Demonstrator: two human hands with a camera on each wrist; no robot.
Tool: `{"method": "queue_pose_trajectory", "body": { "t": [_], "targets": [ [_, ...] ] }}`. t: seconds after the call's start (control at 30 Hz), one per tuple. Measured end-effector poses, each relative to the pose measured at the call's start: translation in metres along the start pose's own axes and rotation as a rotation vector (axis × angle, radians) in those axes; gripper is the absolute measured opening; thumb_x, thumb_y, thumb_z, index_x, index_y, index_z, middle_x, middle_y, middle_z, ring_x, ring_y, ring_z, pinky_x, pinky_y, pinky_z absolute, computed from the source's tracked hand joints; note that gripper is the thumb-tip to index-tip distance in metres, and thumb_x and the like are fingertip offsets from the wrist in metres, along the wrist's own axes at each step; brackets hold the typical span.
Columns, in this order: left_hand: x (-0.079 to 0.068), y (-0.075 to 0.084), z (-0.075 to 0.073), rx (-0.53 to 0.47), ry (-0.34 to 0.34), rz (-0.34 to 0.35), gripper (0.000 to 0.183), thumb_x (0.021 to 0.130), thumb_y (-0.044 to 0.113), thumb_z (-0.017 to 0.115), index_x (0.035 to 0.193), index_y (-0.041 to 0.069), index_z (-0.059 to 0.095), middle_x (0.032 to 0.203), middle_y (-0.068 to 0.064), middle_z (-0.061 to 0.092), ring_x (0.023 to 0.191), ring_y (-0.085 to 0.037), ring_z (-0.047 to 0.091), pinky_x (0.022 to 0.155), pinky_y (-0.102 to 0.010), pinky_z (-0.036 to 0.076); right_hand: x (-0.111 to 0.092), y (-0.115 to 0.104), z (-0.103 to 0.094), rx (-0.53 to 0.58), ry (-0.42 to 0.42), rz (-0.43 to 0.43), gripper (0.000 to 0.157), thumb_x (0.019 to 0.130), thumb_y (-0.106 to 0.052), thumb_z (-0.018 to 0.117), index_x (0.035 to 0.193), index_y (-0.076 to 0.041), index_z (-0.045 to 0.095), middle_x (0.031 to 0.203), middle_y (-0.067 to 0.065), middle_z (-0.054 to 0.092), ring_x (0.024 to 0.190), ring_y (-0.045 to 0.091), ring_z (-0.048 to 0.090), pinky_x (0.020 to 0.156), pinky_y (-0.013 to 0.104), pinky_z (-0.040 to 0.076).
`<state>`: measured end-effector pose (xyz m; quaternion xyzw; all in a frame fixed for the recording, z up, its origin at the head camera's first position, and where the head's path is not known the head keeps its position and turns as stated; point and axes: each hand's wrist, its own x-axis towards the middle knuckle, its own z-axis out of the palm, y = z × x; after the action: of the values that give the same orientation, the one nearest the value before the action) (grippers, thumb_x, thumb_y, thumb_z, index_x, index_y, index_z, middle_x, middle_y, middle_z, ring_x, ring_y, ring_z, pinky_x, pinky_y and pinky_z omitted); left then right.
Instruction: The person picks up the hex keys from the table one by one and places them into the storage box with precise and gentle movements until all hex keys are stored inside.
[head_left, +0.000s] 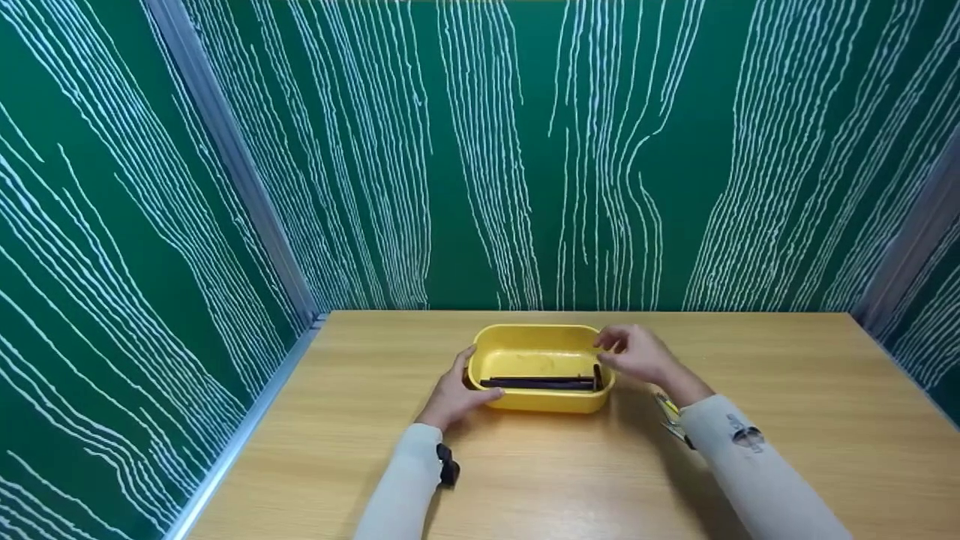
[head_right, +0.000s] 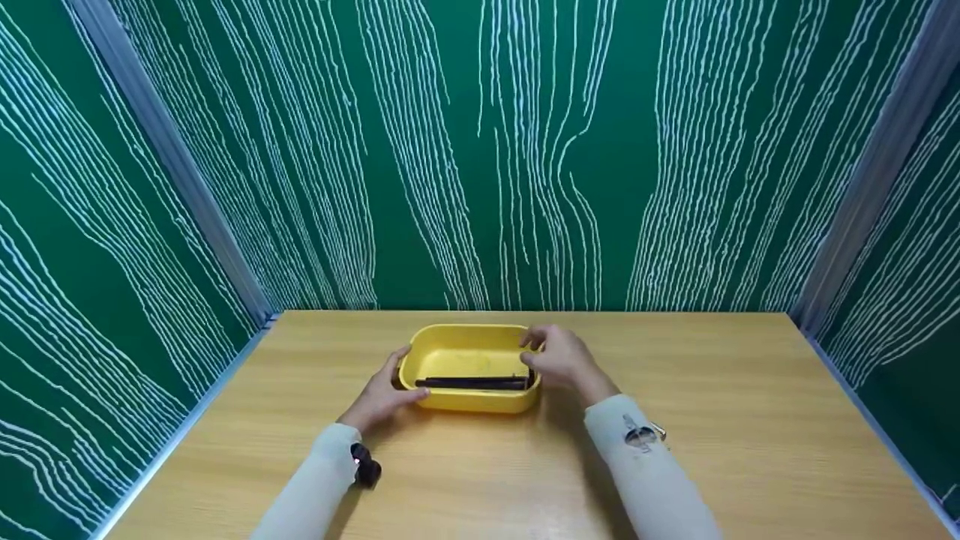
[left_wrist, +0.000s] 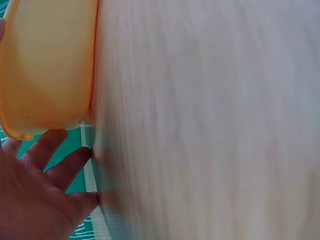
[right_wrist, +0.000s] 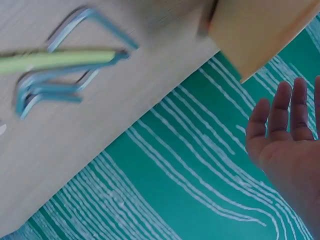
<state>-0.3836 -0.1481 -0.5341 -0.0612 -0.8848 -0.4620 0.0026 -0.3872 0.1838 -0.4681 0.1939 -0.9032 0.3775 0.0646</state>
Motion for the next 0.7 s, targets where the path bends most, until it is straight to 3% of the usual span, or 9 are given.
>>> {"method": "queue_pose_trajectory", "body": {
  "t": [0.27, 0.5, 0.7],
  "targets": [
    [-0.002, 0.002, -0.001, -0.008, -0.009, -0.009, 0.103, 0.049, 0.062, 0.073, 0.135, 0.038, 0.021, 0.134, 0.002, 0.041, 0.120, -0.015, 0.038, 0.103, -0.040, 0.026, -0.012, 0.013, -0.015, -0.071, 0.024, 0.056, 0.011, 0.074, -0.022, 0.063, 0.083, -0.016, 0.063, 0.075, 0.000, 0.058, 0.067, 0.018, 0.051, 0.054, 0.029, 0.042],
    [-0.001, 0.002, -0.001, 0.007, 0.009, 0.007, 0.103, 0.048, 0.062, 0.073, 0.135, 0.038, 0.022, 0.132, 0.002, 0.043, 0.120, -0.015, 0.039, 0.103, -0.040, 0.025, -0.021, 0.024, -0.029, -0.198, 0.040, 0.068, 0.005, 0.074, -0.025, 0.061, 0.073, -0.020, 0.060, 0.070, -0.001, 0.057, 0.060, 0.014, 0.048, 0.049, 0.027, 0.038],
    [0.000, 0.000, -0.001, -0.009, 0.004, 0.022, 0.104, 0.048, 0.062, 0.073, 0.135, 0.037, 0.022, 0.131, 0.002, 0.045, 0.119, -0.015, 0.040, 0.103, -0.040, 0.026, -0.030, 0.038, -0.040, -0.276, -0.001, 0.123, 0.007, 0.075, -0.026, 0.059, 0.073, -0.020, 0.059, 0.069, -0.001, 0.055, 0.059, 0.015, 0.047, 0.046, 0.027, 0.037]
  ]
}}
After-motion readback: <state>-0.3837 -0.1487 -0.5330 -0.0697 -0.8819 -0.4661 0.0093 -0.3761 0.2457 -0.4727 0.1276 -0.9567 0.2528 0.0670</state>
